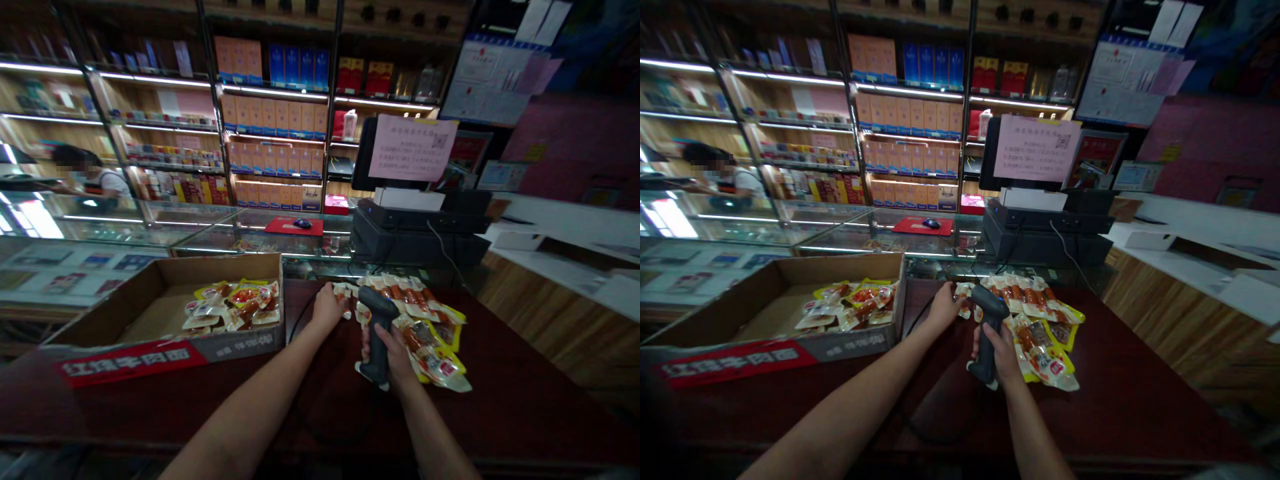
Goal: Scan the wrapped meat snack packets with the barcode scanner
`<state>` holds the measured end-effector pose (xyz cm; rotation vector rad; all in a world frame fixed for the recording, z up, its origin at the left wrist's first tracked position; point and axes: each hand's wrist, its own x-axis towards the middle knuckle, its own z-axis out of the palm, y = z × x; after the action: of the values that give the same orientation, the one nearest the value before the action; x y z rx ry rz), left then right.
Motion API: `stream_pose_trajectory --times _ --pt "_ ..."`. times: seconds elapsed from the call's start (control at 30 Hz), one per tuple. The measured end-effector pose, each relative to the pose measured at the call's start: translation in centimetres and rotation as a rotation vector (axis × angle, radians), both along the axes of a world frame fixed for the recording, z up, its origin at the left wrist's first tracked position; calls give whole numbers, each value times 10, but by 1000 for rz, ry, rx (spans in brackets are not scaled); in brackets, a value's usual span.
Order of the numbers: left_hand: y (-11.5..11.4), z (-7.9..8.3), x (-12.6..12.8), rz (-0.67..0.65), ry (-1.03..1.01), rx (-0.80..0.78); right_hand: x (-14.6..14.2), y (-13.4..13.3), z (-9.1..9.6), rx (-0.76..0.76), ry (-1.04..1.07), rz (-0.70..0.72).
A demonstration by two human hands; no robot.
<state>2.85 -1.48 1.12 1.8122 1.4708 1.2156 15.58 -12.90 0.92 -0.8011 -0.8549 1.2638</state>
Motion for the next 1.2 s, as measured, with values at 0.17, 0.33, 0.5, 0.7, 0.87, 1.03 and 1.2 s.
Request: stream_pose_trajectory --times 0.17,0.33,0.5,0.7,0.87,1.03,1.2 --pt "8 -13 13 165 430 -147 3 2 -5 14 -18 -16" --pt "16 -11 3 108 404 -263 2 1 -4 20 -35 -21" --pt "14 -15 -18 63 -41 -268 3 2 -4 14 -48 -25" --pt "-8 -26 -35 -61 -714 -218 2 1 -2 20 -71 -38" --pt "-12 -29 -32 -104 -804 -244 3 1 -5 8 -63 -40" --pt "-14 -29 -28 -114 -825 -279 3 3 -7 -15 -80 -66" --pt "-14 -27 -28 -92 -822 -284 2 3 -5 -53 -108 -90"
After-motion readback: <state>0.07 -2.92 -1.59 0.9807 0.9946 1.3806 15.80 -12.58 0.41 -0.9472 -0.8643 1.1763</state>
